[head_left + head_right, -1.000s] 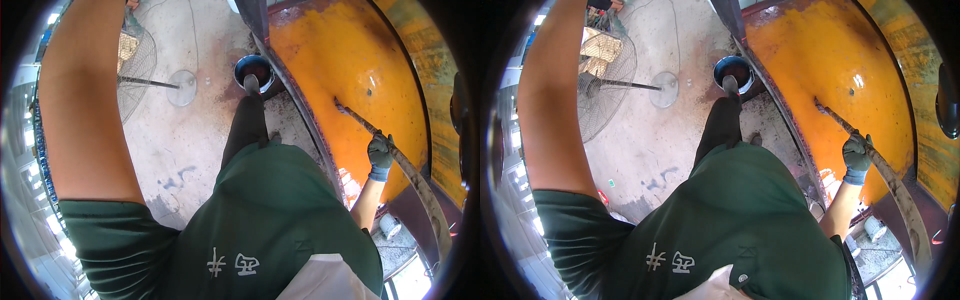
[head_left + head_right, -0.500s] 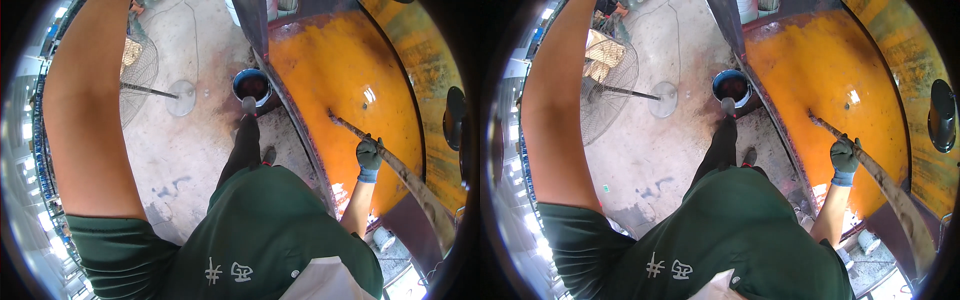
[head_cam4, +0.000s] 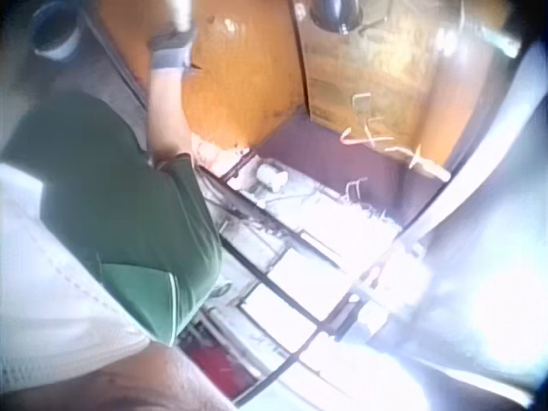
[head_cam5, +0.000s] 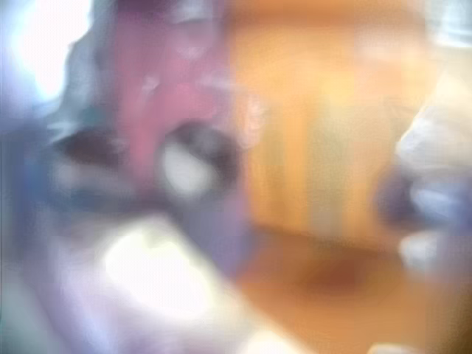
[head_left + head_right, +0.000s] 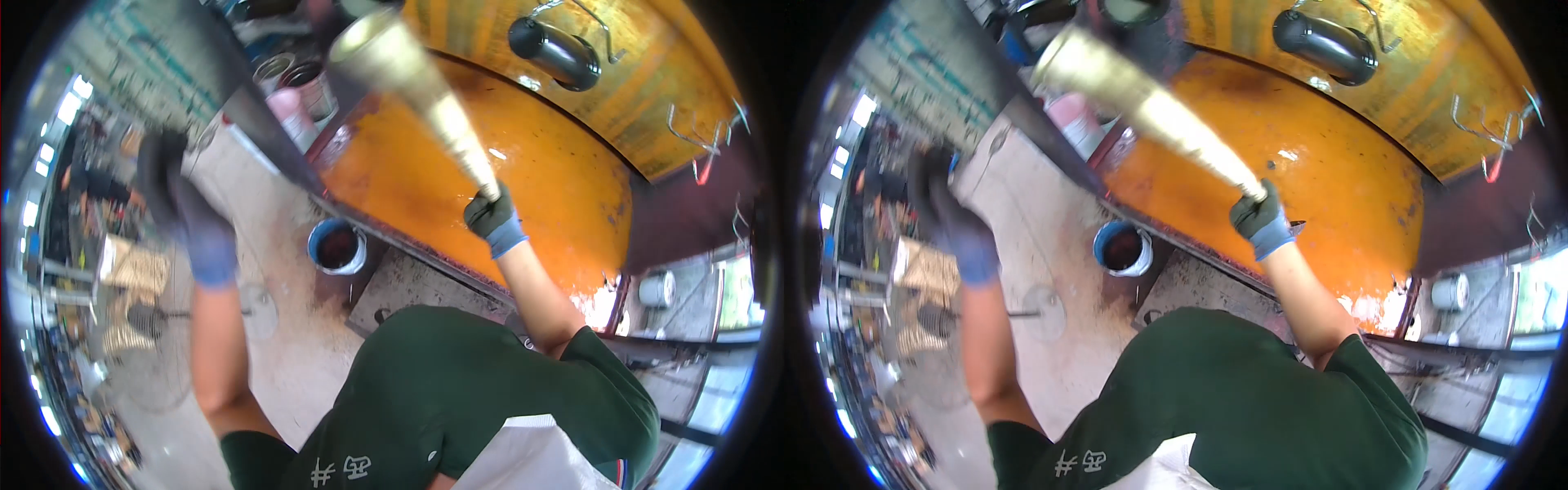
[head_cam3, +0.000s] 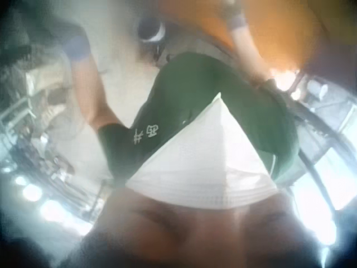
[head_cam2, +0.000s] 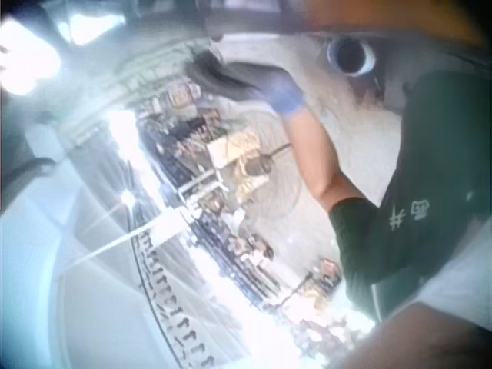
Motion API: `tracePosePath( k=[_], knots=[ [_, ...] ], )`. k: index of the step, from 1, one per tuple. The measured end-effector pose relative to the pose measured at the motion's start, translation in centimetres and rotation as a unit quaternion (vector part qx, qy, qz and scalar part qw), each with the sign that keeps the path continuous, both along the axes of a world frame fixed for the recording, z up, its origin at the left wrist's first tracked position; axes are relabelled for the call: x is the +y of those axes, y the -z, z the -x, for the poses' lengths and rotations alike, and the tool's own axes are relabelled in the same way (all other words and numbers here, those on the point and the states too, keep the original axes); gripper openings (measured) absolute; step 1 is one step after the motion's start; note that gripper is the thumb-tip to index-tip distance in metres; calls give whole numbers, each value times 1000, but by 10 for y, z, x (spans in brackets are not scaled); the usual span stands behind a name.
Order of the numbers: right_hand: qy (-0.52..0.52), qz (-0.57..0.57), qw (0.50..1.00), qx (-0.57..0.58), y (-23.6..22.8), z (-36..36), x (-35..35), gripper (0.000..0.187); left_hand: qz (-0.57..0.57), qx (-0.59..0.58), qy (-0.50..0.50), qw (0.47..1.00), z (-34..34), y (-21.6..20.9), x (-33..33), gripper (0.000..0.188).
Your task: The person cleans a paint booth surface using a scraper tool on a long pole, dipping it into a bucket of solvent and wiping the orange-stained surface multiple times.
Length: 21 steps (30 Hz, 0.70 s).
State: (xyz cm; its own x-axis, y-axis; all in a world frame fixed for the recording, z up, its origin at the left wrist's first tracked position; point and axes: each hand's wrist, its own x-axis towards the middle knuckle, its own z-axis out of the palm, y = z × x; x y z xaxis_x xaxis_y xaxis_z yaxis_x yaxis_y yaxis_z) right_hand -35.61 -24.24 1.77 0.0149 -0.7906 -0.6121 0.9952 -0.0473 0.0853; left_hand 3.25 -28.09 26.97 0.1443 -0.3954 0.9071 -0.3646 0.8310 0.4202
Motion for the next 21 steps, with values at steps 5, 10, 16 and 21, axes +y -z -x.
tracePosePath(
  k=[5, 10, 16, 21],
  knots=[
    [10, -107, 974, 200, 75, -71, 32, 35, 235, -123, -76, 961, 9, 42, 82, 45],
    [63, -115, 964, 231, 137, -77, 68, 29, -26, -502, -10, 864, 13, 64, 76, 40],
    [-6, 27, 996, 79, 165, -67, 112, 17, -197, -613, 84, 761, -25, 173, 46, 41],
    [43, -120, 991, 41, 223, -70, 122, 12, -287, -616, 153, 718, -26, 215, 41, 35]
  ],
)
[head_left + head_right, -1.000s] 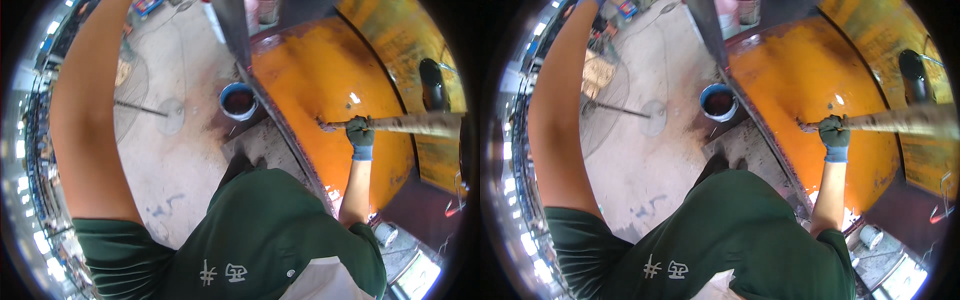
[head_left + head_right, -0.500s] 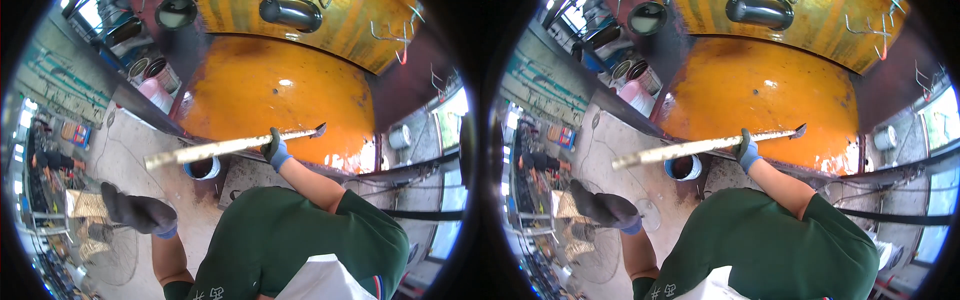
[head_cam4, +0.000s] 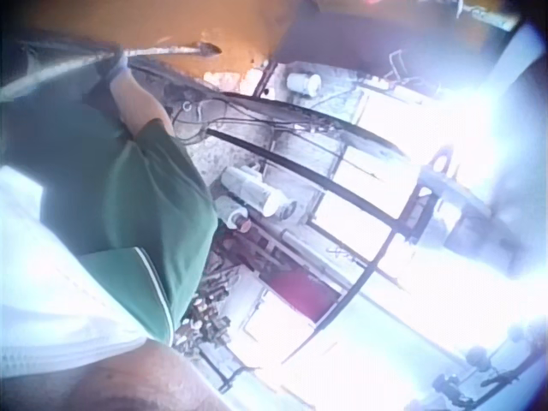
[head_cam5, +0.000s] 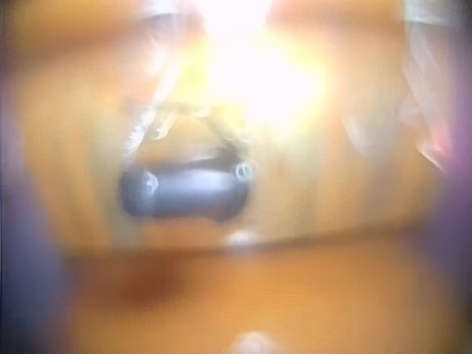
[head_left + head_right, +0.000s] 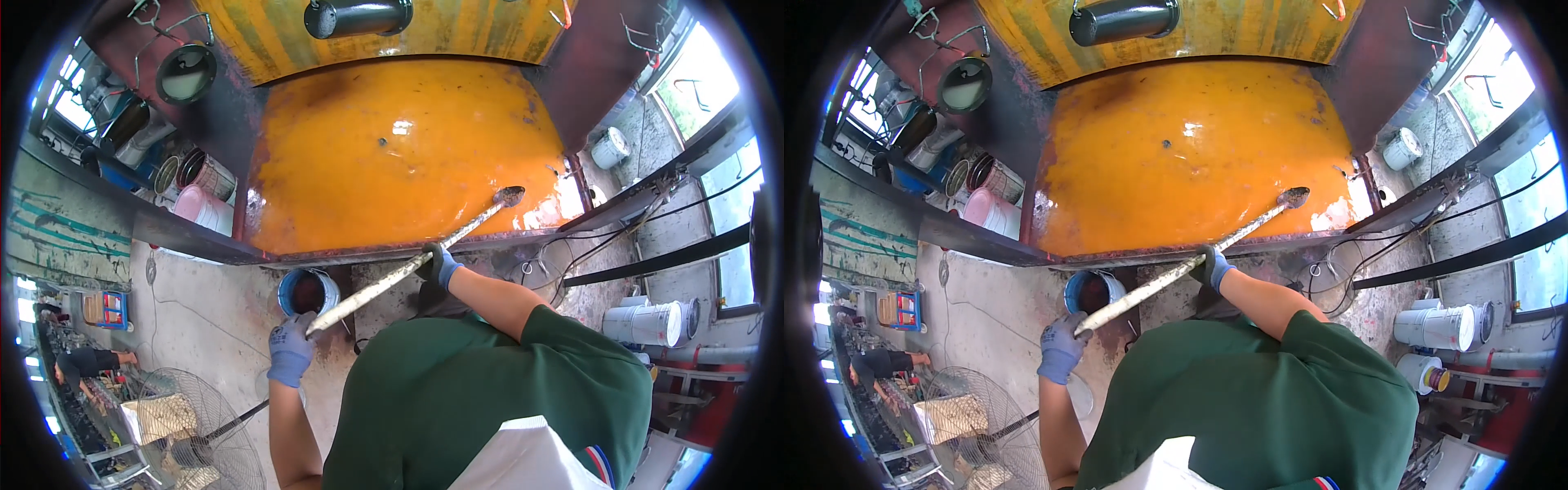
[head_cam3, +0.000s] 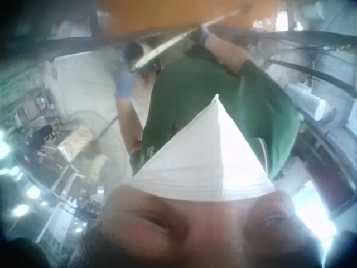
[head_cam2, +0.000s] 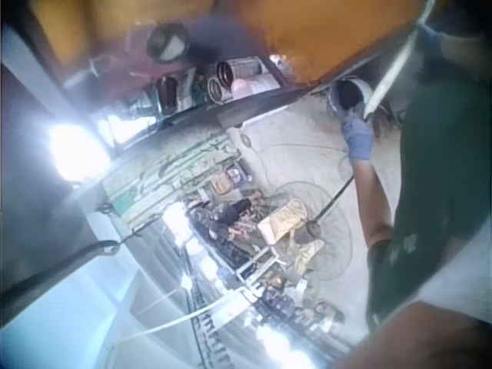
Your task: The person cleans a paint booth surface using a scraper tool on a long pole, dipping it into a bucket of solvent and wiping the orange-stained surface multiple times.
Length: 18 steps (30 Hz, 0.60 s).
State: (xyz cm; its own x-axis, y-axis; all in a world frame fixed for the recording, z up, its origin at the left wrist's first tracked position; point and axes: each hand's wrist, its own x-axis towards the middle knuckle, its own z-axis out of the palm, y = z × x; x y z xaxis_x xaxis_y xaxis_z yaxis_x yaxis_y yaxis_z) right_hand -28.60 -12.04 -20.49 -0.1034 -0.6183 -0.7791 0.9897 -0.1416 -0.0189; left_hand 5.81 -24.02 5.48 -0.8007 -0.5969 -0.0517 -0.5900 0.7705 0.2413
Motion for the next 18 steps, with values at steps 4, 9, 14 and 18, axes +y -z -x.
tracePosePath(
  k=[4, 9, 14, 18],
  knots=[
    [2, -28, 999, -22, 6, -8, -2, 12, -95, -69, -24, 993, 7, 10, 12, 26],
    [-56, -39, 997, -45, 37, -10, -36, 11, -108, -103, -66, 987, -12, 36, 23, 28],
    [-130, -23, 991, -24, 43, -20, -76, 13, -99, -65, -155, 981, -32, 46, 47, 27],
    [-180, -39, 983, -23, 24, -24, -101, 11, -136, -119, -262, 948, -23, 41, 76, 25]
  ],
)
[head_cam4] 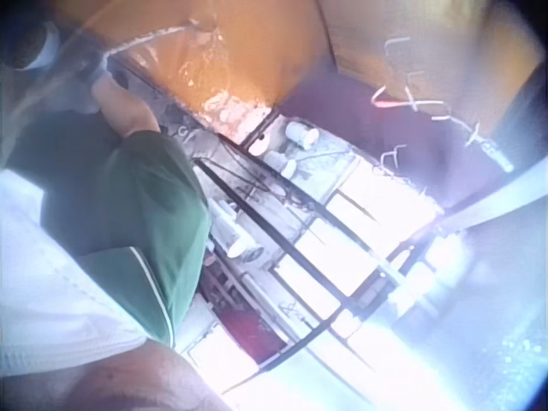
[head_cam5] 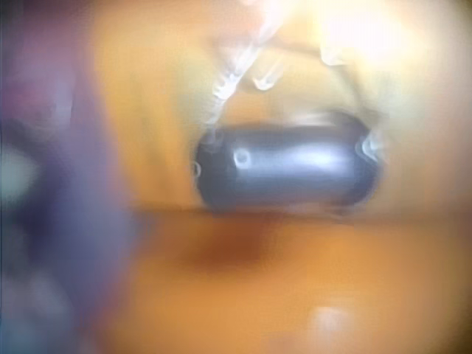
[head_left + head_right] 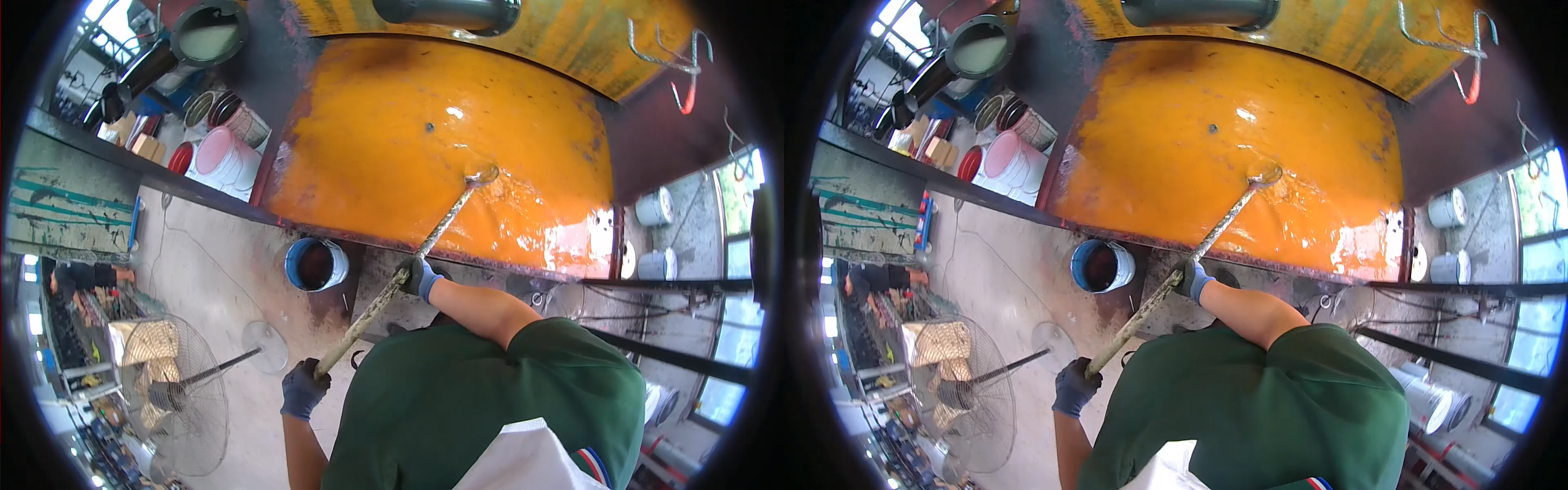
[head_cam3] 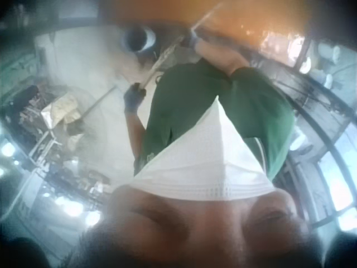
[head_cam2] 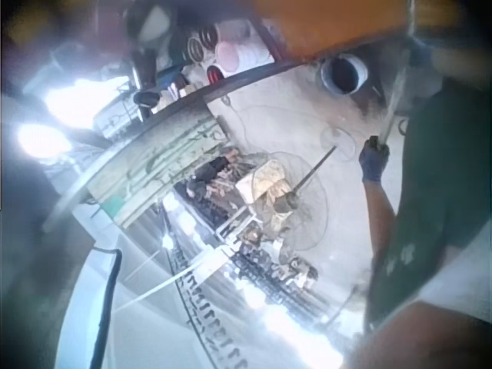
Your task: The person cleans a paint booth surface using a scraper tool on a long pole, dipping it into a bucket of solvent and wiping the orange-stained surface multiple times.
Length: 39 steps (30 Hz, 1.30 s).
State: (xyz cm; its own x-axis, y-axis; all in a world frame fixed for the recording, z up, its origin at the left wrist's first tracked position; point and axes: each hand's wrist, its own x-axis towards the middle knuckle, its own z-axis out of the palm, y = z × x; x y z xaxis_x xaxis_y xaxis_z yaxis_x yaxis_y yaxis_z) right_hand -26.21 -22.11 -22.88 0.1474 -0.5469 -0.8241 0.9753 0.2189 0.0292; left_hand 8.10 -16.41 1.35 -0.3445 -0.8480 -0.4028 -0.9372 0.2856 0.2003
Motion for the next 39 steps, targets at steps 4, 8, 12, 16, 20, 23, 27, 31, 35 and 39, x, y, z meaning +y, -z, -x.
tracePosePath(
  k=[4, 8, 12, 16, 20, 23, 27, 31, 35, 39],
  knots=[
    [-76, 25, 997, 4, 23, 19, -31, 9, -30, 12, -72, 997, 34, -8, 15, 23],
    [-132, 42, 990, -10, 47, 34, -67, 8, -18, 43, -132, 990, 69, -7, 23, 19],
    [-129, 14, 984, 121, 31, 37, -108, 14, 124, 23, -103, 987, 93, 26, 26, 18],
    [-105, 51, 991, 70, 27, 59, -141, 11, 213, 4, -73, 974, 124, 45, 8, 22],
    [-107, 92, 985, 97, 38, 97, -161, 10, 235, 3, -46, 971, 146, 53, -9, 21],
    [-77, 119, 987, 72, 40, 115, -154, 9, 236, 21, -22, 971, 143, 58, -14, 26],
    [-37, 115, 988, 91, 24, 131, -125, 8, 126, 149, -54, 979, 124, 78, -17, 35],
    [18, 120, 990, 75, 14, 166, -80, 7, -83, 169, -149, 971, 129, 92, -38, 26],
    [145, 187, 964, 124, 25, 219, -36, 13, -67, 149, -22, 986, 188, 73, -78, 28],
    [275, 123, 952, 59, 44, 281, 4, 16, -5, 172, 236, 956, 253, 85, -117, 32]
  ],
)
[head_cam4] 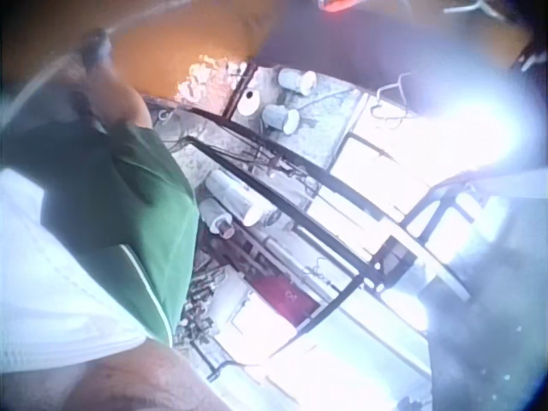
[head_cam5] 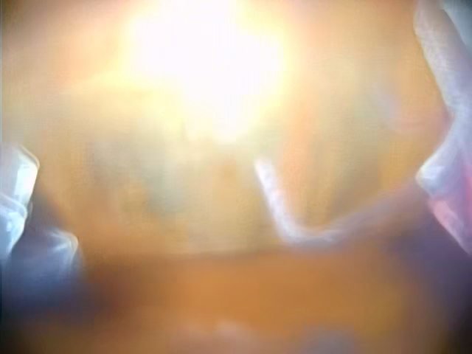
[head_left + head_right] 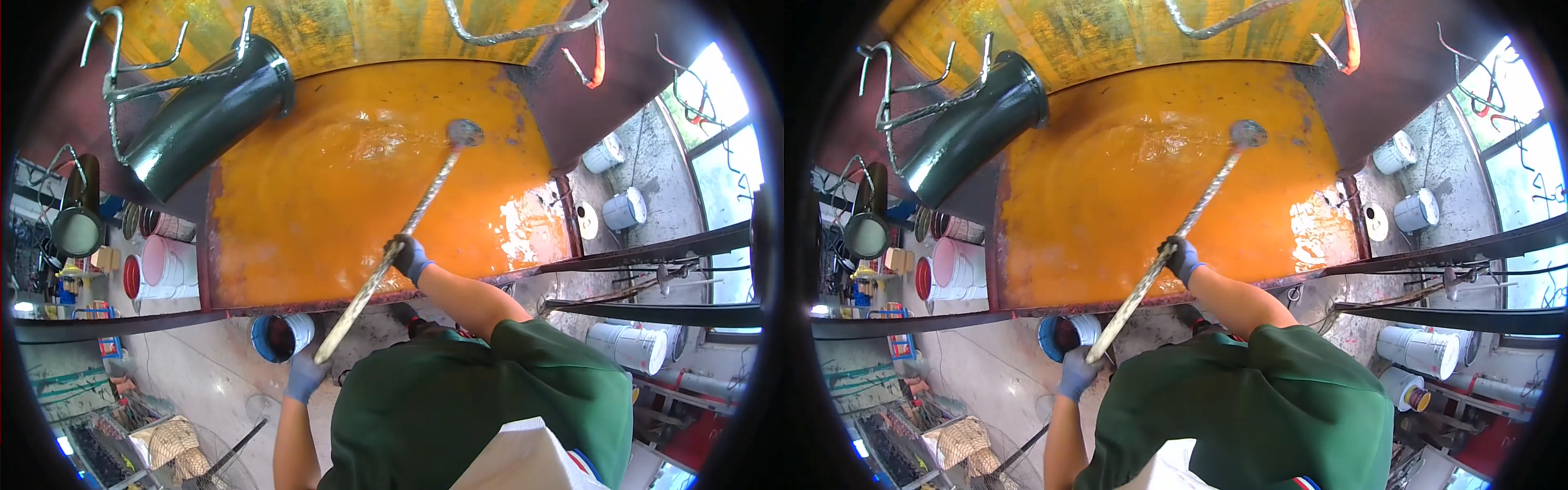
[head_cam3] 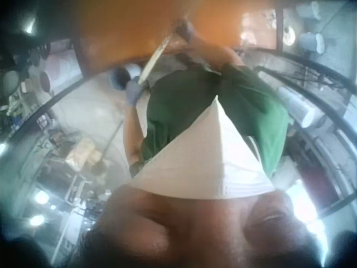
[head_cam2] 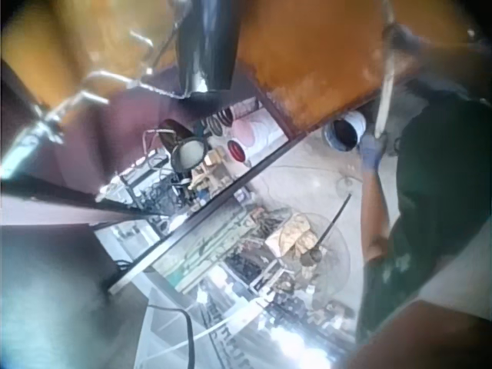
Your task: The person cleans a paint booth surface using a scraper tool on a long pole, dipping it into a bucket of solvent and wiping the orange-stained surface multiple times.
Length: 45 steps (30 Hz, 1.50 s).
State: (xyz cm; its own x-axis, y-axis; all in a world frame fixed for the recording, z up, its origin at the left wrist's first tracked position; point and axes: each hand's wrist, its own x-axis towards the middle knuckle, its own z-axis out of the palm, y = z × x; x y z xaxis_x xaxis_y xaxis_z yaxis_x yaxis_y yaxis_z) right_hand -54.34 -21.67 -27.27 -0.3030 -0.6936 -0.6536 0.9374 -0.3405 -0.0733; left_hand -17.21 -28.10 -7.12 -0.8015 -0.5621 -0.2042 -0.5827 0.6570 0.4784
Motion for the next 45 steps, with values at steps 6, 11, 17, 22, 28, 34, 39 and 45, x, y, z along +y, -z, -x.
tracePosePath(
  k=[6, 11, 17, 22, 28, 34, 39, 45],
  knots=[
    [132, -101, 982, 87, -1, 65, 69, 20, -399, -107, -65, 908, 130, -9, -8, 28],
    [117, -200, 956, 181, 20, 142, 131, 30, -514, -137, -35, 846, 229, 22, 14, 28],
    [57, -209, 967, 137, 25, 189, 129, 29, -367, -130, 30, 921, 274, 13, 34, 36],
    [27, -170, 979, 111, 15, 166, 87, 25, -130, -142, 52, 980, 255, -2, 26, 30],
    [43, -65, 995, 66, -1, 145, 52, 26, -9, -109, 68, 992, 237, -21, 17, 28],
    [116, -20, 993, -6, -34, 142, 39, 28, 52, -84, 96, 991, 267, -23, 25, 27],
    [102, -94, 990, 23, -40, 161, 54, 18, 57, -72, 115, 989, 315, -13, 50, 30],
    [106, -202, 967, 112, -14, 215, 100, 4, -140, -92, 170, 971, 340, -17, 68, 59]
  ],
)
